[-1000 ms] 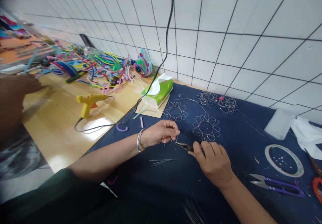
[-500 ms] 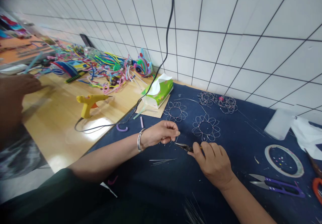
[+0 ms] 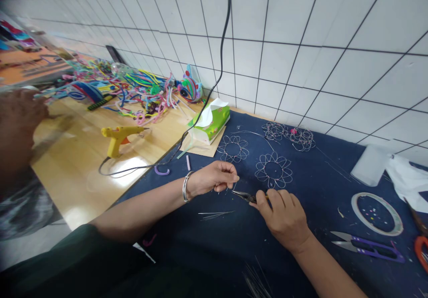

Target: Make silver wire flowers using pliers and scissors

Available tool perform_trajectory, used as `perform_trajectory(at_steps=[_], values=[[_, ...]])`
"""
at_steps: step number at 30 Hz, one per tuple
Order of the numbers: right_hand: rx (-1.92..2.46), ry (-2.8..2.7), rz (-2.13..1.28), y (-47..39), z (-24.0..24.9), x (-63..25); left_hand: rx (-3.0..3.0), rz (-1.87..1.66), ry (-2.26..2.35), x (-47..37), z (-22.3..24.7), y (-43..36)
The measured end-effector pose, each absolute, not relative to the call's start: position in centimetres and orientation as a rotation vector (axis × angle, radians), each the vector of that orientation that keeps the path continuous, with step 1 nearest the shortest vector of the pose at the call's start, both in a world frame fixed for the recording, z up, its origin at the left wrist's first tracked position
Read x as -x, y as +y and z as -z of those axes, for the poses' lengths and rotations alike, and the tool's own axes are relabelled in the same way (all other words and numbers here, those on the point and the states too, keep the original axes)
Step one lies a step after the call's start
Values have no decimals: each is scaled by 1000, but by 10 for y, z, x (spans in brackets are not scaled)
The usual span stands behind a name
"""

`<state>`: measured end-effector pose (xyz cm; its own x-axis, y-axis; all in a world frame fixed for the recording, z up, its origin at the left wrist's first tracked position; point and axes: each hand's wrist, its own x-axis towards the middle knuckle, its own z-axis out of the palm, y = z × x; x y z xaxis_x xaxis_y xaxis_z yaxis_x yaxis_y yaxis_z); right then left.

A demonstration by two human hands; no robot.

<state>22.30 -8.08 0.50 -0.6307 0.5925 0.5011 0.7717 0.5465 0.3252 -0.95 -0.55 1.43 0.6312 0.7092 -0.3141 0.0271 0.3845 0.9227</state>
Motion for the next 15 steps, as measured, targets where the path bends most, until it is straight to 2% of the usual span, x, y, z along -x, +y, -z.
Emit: perform_trajectory(at_steps=[8, 15], values=[[1186, -2506, 670, -82, -6, -222, -1195, -518, 825, 10, -16, -7], [1232, -2538, 442, -82, -4, -217, -1385, -565, 838, 10, -22, -8]])
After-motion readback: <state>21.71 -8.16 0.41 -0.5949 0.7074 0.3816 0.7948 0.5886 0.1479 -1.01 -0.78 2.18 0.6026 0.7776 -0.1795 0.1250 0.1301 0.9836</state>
